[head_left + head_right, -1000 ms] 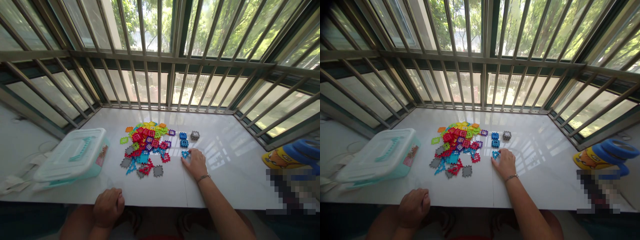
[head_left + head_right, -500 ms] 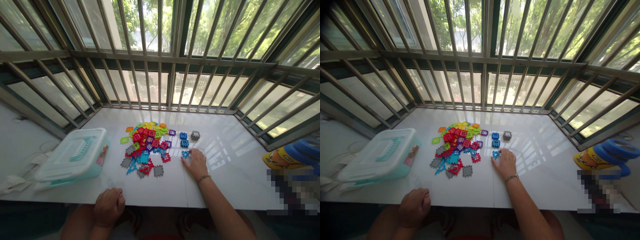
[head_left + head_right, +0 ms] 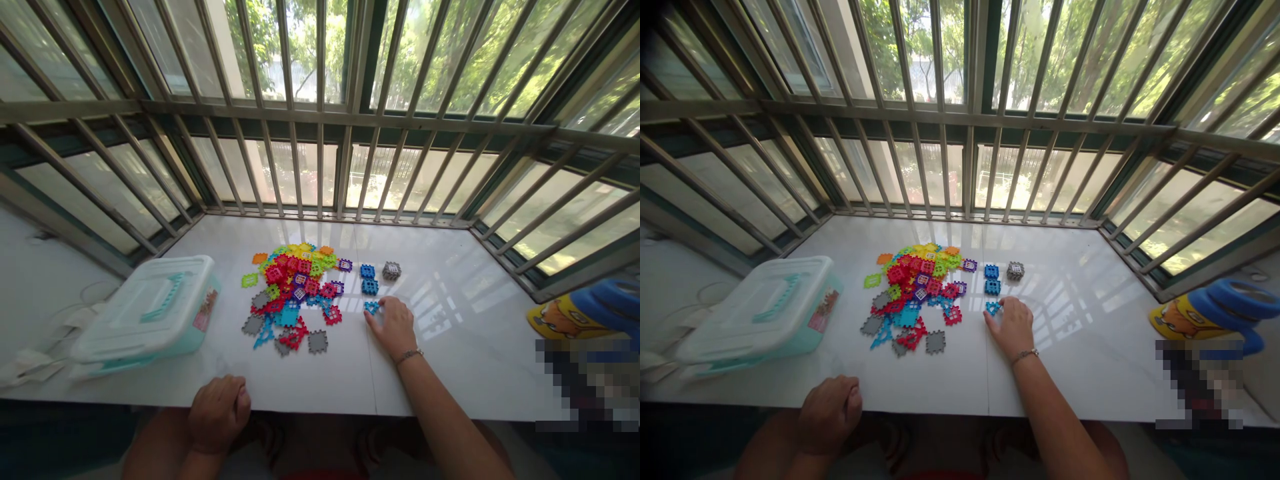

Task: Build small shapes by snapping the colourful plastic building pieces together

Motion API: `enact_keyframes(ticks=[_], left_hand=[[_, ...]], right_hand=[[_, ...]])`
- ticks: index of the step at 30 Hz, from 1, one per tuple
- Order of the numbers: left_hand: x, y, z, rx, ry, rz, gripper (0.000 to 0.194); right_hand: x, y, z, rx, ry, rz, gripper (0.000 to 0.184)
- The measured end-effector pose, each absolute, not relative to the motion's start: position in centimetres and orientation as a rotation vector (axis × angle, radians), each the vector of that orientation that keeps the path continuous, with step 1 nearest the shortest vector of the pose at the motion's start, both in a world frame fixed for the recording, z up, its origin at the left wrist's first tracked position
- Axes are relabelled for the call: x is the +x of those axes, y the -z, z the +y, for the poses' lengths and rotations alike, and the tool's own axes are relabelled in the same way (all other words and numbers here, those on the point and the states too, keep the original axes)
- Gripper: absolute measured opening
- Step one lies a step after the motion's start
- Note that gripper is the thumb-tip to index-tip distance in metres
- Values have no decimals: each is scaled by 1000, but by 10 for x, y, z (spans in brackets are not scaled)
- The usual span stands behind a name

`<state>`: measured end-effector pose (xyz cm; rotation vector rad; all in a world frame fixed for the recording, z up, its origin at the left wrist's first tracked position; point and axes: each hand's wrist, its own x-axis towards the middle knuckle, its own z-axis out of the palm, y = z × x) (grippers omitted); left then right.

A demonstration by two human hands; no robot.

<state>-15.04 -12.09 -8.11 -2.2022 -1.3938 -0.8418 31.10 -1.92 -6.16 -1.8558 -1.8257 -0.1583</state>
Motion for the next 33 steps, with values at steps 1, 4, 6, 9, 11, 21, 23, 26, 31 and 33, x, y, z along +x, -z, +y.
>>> enact_keyframes(ticks=[1, 4, 6, 9, 11, 21, 23, 26, 31, 33], left_hand=[[-150, 81, -121, -2201, 843, -1394, 13], [-149, 80, -121, -2195, 842, -1400, 14], [-150, 81, -121, -2196, 840, -1402, 14], [-150, 81, -121, -2197, 831, -1402, 14], [-151, 82, -121, -2200, 828, -1395, 14], [-151, 83, -121, -2203, 848, -1405, 11], [-150, 82, -121, -2208, 849, -1411, 12], [-150, 81, -121, -2209, 847, -1422, 13], [-151, 83, -123, -2205, 840, -1457, 15], [-152, 85, -124, -2203, 825, -1478, 16]], right_hand=[[311, 62, -19, -1854, 158, -1826, 39], [312, 62, -19, -1844, 161, -1827, 39], [312, 63, -19, -1837, 165, -1827, 38], [313, 63, -19, -1834, 166, -1823, 37], [313, 63, -19, -1837, 164, -1817, 38], [314, 64, -17, -1842, 149, -1815, 41], [314, 65, -17, -1845, 149, -1815, 42], [314, 66, -17, -1851, 147, -1820, 42], [315, 68, -17, -1843, 158, -1827, 41], [315, 68, -18, -1838, 163, -1825, 41]])
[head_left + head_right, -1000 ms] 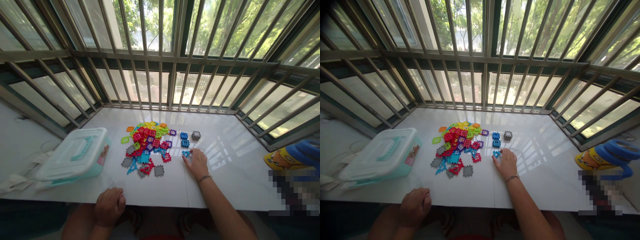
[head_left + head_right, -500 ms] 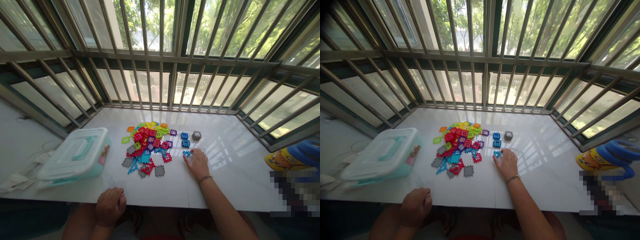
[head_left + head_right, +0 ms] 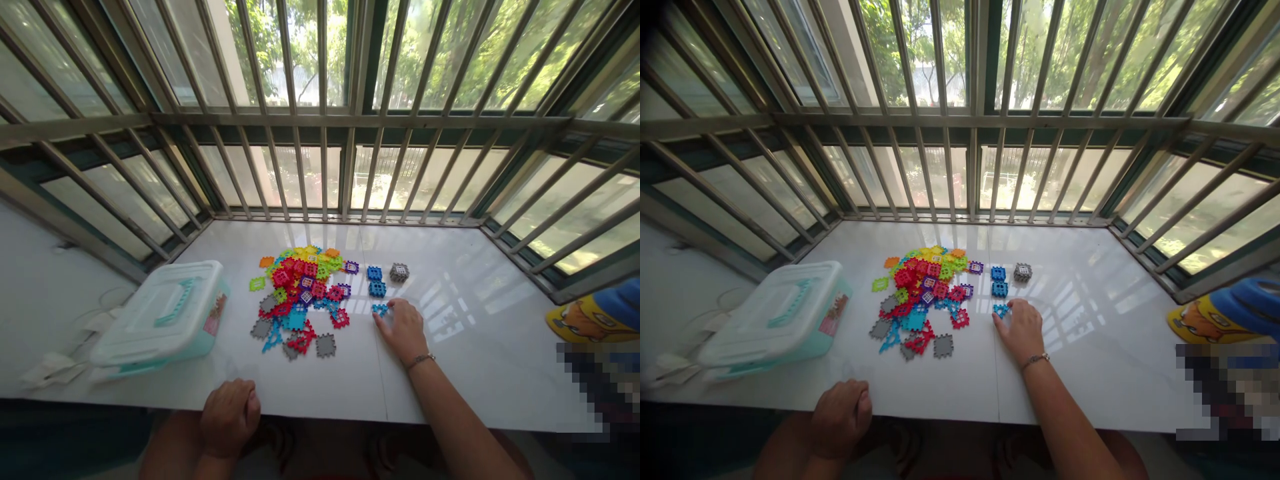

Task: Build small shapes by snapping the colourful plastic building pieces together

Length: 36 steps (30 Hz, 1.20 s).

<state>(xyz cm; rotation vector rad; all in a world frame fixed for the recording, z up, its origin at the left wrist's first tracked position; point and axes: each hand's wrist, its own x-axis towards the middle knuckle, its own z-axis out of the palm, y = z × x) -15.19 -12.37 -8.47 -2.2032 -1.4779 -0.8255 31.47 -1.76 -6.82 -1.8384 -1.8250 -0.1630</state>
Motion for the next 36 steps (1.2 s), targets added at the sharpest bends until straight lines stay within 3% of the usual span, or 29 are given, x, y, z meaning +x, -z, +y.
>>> enact_keyframes(ticks=[23, 29, 33, 36], left_hand=[[-144, 69, -120, -2257, 766, -1710, 25], [-151, 61, -84, -2327, 882, -1818, 11], [-159, 71, -52, -2264, 883, -1854, 40], [-158, 85, -31, -2293, 799, -1887, 78]], right_hand=[[321, 77, -13, -1826, 142, -1827, 50], [320, 76, -12, -1832, 161, -1836, 48], [320, 76, -12, -1840, 171, -1838, 48], [320, 76, -12, -1833, 174, -1842, 47]])
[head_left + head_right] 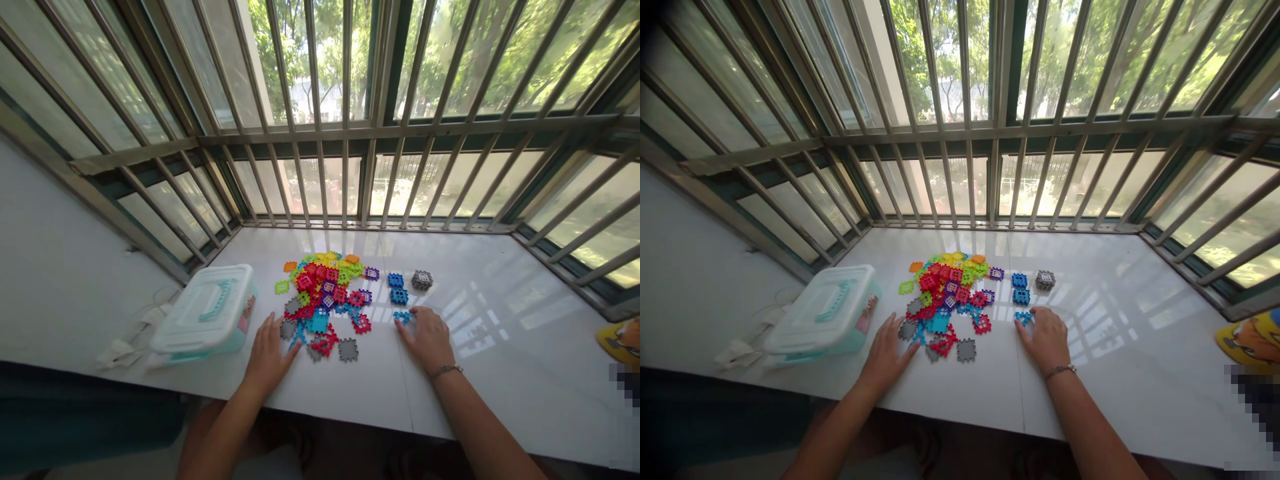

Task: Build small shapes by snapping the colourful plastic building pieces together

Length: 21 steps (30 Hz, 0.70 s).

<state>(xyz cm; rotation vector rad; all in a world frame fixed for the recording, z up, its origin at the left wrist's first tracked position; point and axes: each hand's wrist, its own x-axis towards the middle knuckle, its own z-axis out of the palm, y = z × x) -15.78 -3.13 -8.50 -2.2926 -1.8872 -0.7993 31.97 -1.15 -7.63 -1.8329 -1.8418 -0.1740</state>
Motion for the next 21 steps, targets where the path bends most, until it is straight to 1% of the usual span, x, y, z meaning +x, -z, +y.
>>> enact_keyframes(ticks=[2, 3, 5, 8, 13, 15, 17, 19, 21], left_hand=[[-151, 94, -20, -2336, 720, -1898, 96], [-146, 98, -15, -2363, 695, -1892, 101], [-132, 103, -8, -2399, 688, -1878, 104], [-105, 107, 2, -2404, 746, -1884, 99], [-74, 103, 15, -2454, 891, -1890, 85], [-76, 94, 21, -2452, 962, -1885, 73], [-87, 82, 26, -2399, 1003, -1900, 56], [-104, 68, 33, -2301, 906, -1950, 44], [-122, 57, 41, -2162, 668, -2074, 36]], right_hand=[[320, 76, -11, -1827, 174, -1837, 46], [320, 77, -11, -1827, 172, -1833, 46], [320, 77, -11, -1834, 162, -1825, 46], [320, 77, -11, -1845, 142, -1822, 47], [317, 75, -12, -1852, 161, -1826, 47], [316, 74, -12, -1864, 176, -1829, 46], [316, 74, -13, -1868, 187, -1831, 46], [316, 74, -12, -1863, 190, -1834, 45], [316, 75, -12, -1859, 185, -1834, 45]])
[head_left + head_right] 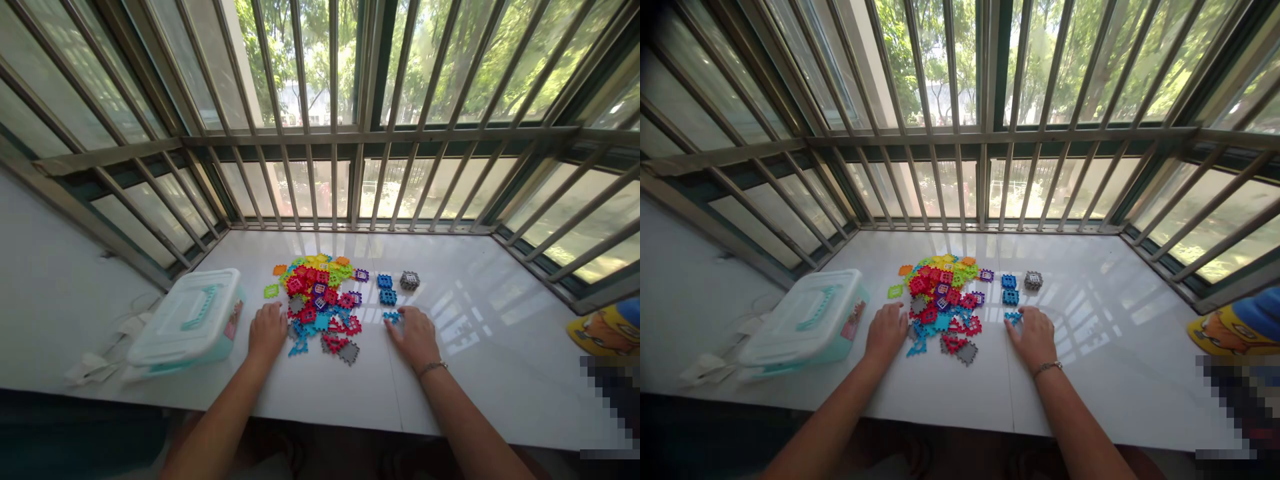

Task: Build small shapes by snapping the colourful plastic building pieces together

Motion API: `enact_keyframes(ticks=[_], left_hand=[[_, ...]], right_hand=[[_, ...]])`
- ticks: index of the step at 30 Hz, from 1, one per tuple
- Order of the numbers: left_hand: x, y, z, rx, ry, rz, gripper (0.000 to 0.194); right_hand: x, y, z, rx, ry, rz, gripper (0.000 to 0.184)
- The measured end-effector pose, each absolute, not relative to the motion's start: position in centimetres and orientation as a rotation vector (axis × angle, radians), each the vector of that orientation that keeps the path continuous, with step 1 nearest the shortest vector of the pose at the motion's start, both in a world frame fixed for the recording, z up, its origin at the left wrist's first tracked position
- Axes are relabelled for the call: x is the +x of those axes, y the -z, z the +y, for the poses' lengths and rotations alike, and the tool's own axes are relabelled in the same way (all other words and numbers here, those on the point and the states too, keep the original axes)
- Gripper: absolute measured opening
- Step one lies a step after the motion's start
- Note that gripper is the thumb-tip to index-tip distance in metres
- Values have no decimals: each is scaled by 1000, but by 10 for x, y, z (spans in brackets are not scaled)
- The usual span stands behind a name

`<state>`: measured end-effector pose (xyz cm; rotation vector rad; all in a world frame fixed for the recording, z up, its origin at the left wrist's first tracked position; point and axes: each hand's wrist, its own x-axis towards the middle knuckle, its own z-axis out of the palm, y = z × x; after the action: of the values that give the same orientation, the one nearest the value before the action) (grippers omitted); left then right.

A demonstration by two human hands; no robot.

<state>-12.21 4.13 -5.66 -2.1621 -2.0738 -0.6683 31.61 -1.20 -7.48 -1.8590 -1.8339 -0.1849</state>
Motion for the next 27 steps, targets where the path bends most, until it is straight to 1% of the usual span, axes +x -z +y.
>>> enact_keyframes(ticks=[2, 4, 8, 11, 13, 17, 19, 22, 27], left_hand=[[-135, 48, 50, -2048, 469, -2236, 31], [-140, 45, 60, -1995, 354, -2330, 34], [-138, 46, 75, -1964, 263, -2413, 45], [-136, 49, 80, -1938, 229, -2455, 47], [-136, 49, 81, -1940, 231, -2457, 47], [-136, 49, 81, -1924, 242, -2472, 48], [-136, 47, 81, -1925, 237, -2482, 49], [-134, 45, 80, -1934, 232, -2486, 49], [-134, 43, 80, -1926, 221, -2488, 51]], right_hand=[[317, 75, -11, -1859, 177, -1828, 44], [317, 75, -11, -1854, 173, -1823, 43], [318, 75, -10, -1818, 181, -1832, 42], [319, 73, -10, -1769, 215, -1834, 40], [317, 70, -12, -1732, 262, -1824, 35], [300, 56, -21, -1620, 302, -1881, 19], [284, 49, -25, -1533, 252, -1967, 14], [252, 42, -25, -1465, 153, -2040, 13], [204, 45, -8, -1633, -98, -1945, 22]])
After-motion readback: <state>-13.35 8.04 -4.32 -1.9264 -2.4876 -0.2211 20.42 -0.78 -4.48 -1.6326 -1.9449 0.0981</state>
